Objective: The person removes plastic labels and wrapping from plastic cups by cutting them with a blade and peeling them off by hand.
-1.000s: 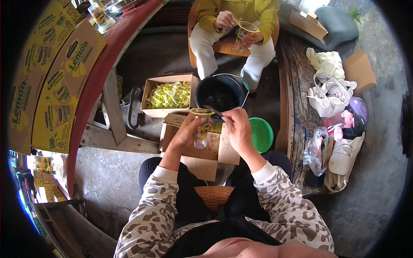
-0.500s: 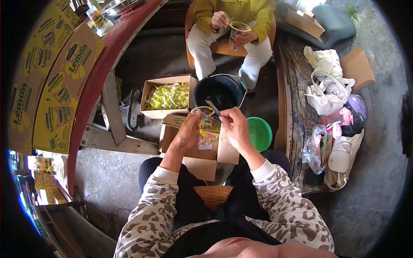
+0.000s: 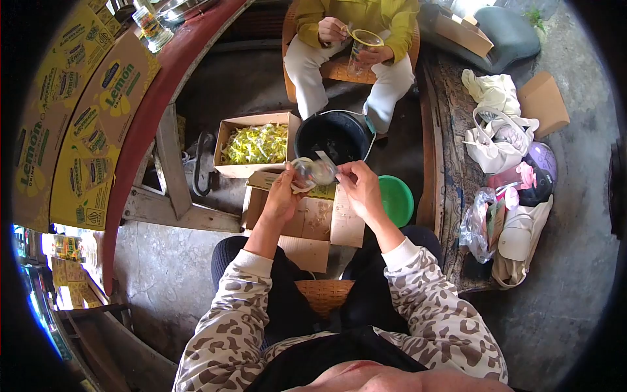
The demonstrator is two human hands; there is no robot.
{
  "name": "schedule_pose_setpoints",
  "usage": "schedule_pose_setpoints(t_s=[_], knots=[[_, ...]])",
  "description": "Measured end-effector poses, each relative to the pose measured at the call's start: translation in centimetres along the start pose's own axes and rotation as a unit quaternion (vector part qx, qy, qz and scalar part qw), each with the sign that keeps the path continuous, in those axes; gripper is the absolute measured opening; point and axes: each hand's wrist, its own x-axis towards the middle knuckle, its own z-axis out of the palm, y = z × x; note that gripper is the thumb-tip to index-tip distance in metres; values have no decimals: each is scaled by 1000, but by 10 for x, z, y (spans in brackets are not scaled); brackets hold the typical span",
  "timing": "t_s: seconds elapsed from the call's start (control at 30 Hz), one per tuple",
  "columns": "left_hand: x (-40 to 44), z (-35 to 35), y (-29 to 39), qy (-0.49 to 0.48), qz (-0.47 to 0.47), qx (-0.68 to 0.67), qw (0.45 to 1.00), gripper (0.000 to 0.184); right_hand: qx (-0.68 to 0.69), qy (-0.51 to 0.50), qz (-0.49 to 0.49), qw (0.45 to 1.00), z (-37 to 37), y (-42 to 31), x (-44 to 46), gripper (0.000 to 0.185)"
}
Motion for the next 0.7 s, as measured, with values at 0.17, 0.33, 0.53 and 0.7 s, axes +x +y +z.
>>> schedule_pose_setpoints(t_s=[0.17, 0.33, 0.53, 0.7], knots=[[3, -3, -4, 110, 21, -90, 990, 37, -43, 12, -39, 998, 5, 0, -3, 8], [5, -13, -10, 169, 83, -94, 978, 38, -120, 1, -108, 987, 18, -5, -12, 13], [5, -13, -11, 198, 99, -123, 967, 41, -188, -41, -166, 967, 26, -13, -23, 20], [3, -10, -11, 212, 101, -125, 964, 41, -199, -50, -179, 962, 31, -15, -25, 20]])
